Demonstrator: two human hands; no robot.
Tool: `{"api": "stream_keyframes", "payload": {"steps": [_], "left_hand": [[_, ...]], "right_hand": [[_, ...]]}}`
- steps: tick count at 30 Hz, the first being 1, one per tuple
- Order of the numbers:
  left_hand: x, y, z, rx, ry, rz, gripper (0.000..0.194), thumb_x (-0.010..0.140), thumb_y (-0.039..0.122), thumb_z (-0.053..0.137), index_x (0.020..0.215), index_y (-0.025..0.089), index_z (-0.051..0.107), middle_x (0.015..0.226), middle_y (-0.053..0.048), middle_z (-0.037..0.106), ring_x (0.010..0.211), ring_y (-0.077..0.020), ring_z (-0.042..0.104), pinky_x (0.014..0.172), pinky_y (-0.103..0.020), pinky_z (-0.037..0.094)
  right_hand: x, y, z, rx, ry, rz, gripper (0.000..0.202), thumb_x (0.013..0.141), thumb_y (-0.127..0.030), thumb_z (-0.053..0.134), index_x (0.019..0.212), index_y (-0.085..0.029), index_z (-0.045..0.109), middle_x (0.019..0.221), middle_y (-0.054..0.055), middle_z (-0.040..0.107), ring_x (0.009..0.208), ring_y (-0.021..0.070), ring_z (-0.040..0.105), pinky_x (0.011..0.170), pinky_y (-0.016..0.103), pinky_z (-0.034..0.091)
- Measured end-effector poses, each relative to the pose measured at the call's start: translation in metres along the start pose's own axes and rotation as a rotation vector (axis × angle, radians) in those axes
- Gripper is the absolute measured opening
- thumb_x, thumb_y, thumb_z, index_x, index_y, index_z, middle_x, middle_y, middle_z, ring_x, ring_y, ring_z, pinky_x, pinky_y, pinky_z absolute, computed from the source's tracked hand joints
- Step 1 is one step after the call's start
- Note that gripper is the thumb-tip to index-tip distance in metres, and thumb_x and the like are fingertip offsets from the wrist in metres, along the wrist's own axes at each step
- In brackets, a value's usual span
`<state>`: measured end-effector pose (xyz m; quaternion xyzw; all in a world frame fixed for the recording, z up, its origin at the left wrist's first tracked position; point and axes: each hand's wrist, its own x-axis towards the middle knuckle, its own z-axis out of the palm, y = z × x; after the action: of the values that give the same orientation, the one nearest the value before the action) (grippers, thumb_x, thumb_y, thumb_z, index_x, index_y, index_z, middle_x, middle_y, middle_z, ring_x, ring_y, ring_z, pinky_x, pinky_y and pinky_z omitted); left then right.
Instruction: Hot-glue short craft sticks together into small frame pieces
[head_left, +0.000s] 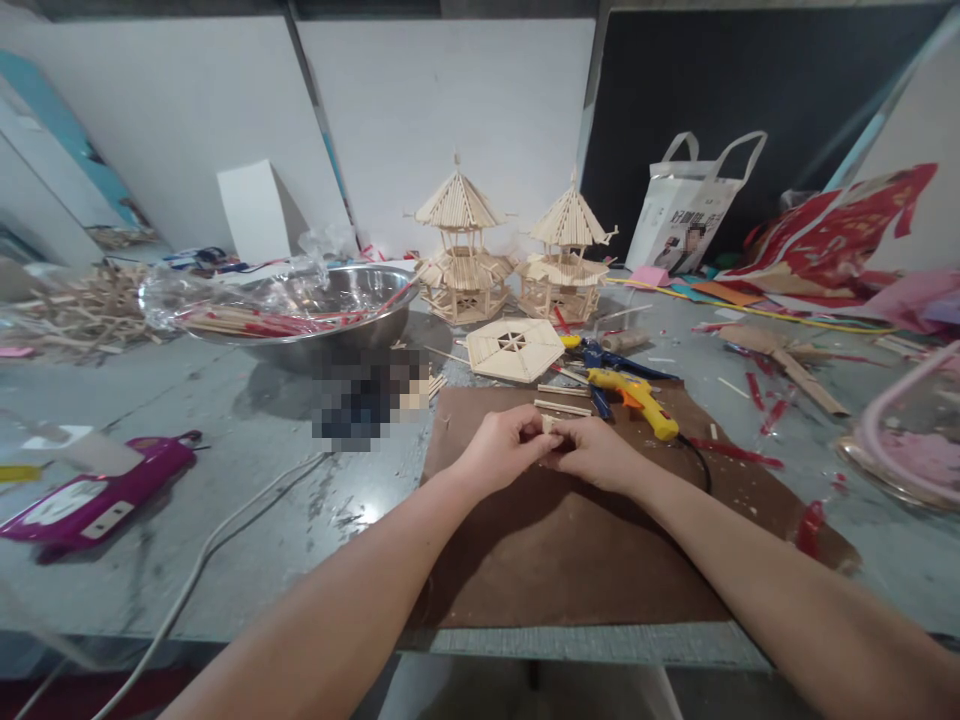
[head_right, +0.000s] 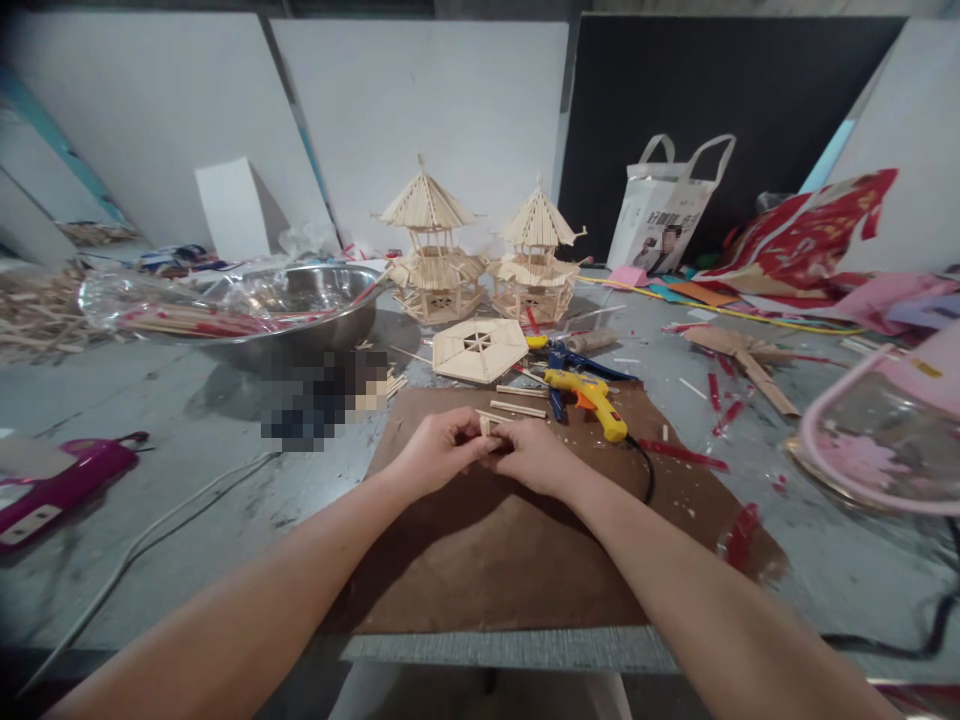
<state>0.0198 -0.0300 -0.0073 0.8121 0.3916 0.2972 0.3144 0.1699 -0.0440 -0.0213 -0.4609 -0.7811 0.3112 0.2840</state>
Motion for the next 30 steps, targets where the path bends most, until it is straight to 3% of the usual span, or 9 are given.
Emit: {"api": "stream_keyframes", "payload": {"steps": [18, 24, 30], "left_hand": [[0.0013, 0.0035, -0.0003, 0.117, -0.002, 0.068, 0.023, 0.070, 0.034, 0.045, 0.057, 0.015, 0.042, 0.051, 0.005, 0.040, 0.048, -0.0052, 0.034, 0.046, -0.017, 0.025], [-0.0001, 0.0037, -0.0018, 0.096, -0.028, 0.078, 0.020, 0.071, 0.030, 0.043, 0.060, 0.014, 0.046, 0.052, 0.004, 0.044, 0.050, -0.0057, 0.037, 0.048, -0.017, 0.028], [-0.0007, 0.0002, -0.0025, 0.014, -0.023, 0.063, 0.022, 0.072, 0.029, 0.043, 0.063, 0.013, 0.054, 0.058, 0.001, 0.051, 0.054, -0.0069, 0.043, 0.050, -0.017, 0.032]], "right_hand": [[0.0001, -0.0008, 0.0008, -0.062, 0.001, -0.004, 0.010, 0.060, -0.018, 0.047, 0.064, -0.013, 0.056, 0.059, -0.001, 0.053, 0.057, 0.0109, 0.047, 0.055, 0.021, 0.035], [0.0002, 0.0010, -0.0006, 0.050, -0.021, -0.023, 0.014, 0.062, -0.019, 0.050, 0.073, -0.015, 0.058, 0.066, -0.001, 0.056, 0.062, 0.0112, 0.049, 0.058, 0.021, 0.036], [-0.0008, -0.0023, -0.0035, 0.215, -0.107, 0.094, 0.014, 0.064, -0.020, 0.049, 0.075, -0.015, 0.057, 0.054, -0.005, 0.049, 0.049, 0.0074, 0.043, 0.051, 0.019, 0.034]]}}
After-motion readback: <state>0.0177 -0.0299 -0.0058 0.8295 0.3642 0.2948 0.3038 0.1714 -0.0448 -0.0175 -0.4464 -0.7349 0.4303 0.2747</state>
